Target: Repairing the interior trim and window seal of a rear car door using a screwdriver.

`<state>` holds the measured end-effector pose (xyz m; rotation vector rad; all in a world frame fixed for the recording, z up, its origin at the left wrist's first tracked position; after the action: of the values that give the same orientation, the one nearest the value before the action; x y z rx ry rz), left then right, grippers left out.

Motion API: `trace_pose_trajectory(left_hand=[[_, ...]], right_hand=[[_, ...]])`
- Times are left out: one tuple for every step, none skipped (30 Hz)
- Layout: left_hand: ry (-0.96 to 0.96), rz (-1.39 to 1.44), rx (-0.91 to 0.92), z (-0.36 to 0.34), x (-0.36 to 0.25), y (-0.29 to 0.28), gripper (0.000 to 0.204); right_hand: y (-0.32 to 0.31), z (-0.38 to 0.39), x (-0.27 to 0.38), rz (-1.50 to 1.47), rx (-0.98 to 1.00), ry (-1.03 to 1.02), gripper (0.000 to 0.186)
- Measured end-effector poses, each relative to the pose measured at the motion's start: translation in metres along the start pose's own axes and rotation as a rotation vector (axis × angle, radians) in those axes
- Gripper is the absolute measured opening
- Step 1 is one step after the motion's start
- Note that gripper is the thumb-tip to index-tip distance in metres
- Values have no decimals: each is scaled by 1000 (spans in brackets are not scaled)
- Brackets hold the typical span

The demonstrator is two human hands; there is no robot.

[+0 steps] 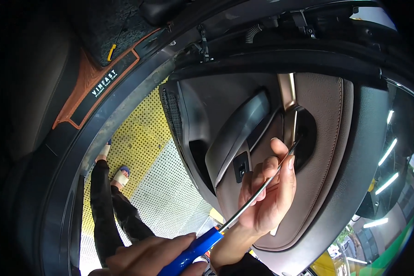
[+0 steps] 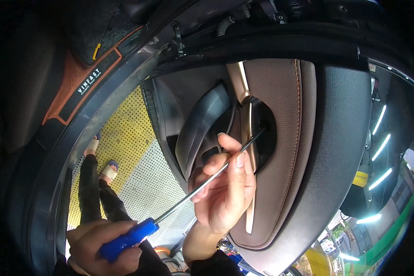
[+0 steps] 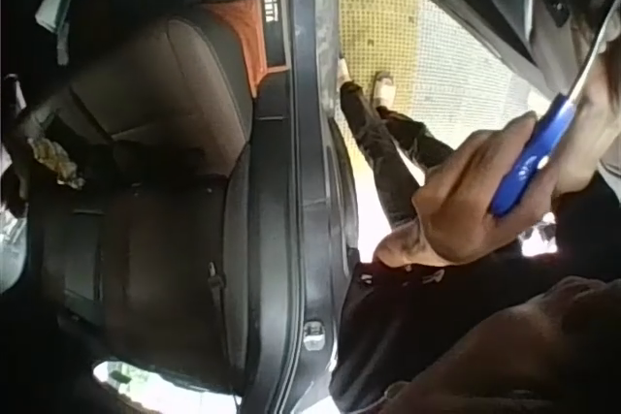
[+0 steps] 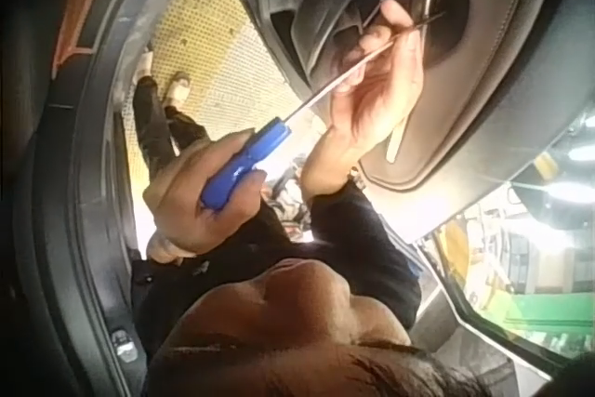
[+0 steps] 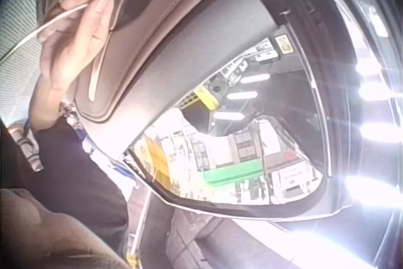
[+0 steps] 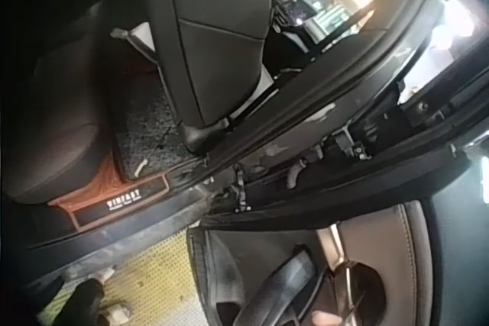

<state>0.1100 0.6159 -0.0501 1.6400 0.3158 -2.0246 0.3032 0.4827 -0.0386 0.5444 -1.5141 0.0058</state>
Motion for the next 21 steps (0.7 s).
trace_pose_trajectory(left_hand=[[2, -10, -4, 0, -4, 1, 34], [5, -20, -9, 1, -7, 1, 34], [-13, -47, -7, 1, -9, 3, 34], [-2, -40, -20, 1, -12, 3, 33], [7, -31, -33, 1, -14, 3, 32], [17, -22, -46, 0, -15, 2, 32], [-2, -21, -35, -1, -14, 1, 31], [-21, -19, -23, -3, -11, 2, 31], [-41, -18, -12, -4, -9, 1, 30], [-40, 14, -14, -5, -7, 1, 26], [-135, 141, -14, -6, -1, 0, 23], [-170, 196, -21, -7, 1, 0, 22], [-205, 252, -29, -7, 2, 1, 20], [-178, 236, -42, -8, -2, 1, 19], [-147, 204, -40, -9, -6, 1, 19], [-116, 172, -39, -10, -10, 2, 20], [-80, 122, -26, -11, -15, 3, 21], [-43, 69, -13, -12, -21, 5, 22], [-99, 92, 29, -14, -18, 8, 24], [-156, 113, 70, -15, -15, 12, 27], [-211, 129, 109, -15, -14, 15, 29]], right_hand=[[1, -1, 1, -6, 0, 1, 43], [1, -1, 1, -8, 2, 11, 42], [2, -2, 1, -16, 3, 3, 42], [2, -3, 2, -18, 5, 5, 42], [4, -3, 2, -30, 21, 4, 42], [3, -4, 2, -22, 3, 9, 42], [3, -4, 1, -24, -1, 12, 42], [4, -4, 1, -42, 9, 9, 42], [2, -4, 1, -7, -14, 14, 41], [2, -4, 1, 7, -22, 12, 41], [0, -4, 1, 12, -40, 10, 41], [0, -5, 1, 20, -43, 12, 41], [-1, -5, 1, 17, -54, 13, 41], [-2, -5, 2, 14, -66, 14, 40], [-1, -6, 1, -4, -41, 16, 40], [1, -6, 0, -23, -16, 17, 40], [4, -7, 0, -63, 16, 11, 40], [3, -6, -2, -77, -5, 19, 40], [4, -3, -4, -111, -18, 20, 40], [5, 0, -7, -148, -32, 23, 40], [12, 4, -9, -183, 46, 14, 43]])
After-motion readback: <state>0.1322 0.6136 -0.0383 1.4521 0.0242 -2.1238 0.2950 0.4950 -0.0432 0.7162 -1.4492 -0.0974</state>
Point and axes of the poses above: each hand's wrist, its own z-axis away from the middle knuckle, its own y-axis out of the palm, x = y × z, the point moved 7 cm from there along -z, towards the middle knuckle, and after that the axes turned 8 degrees about -y, right-handed, at the moved point
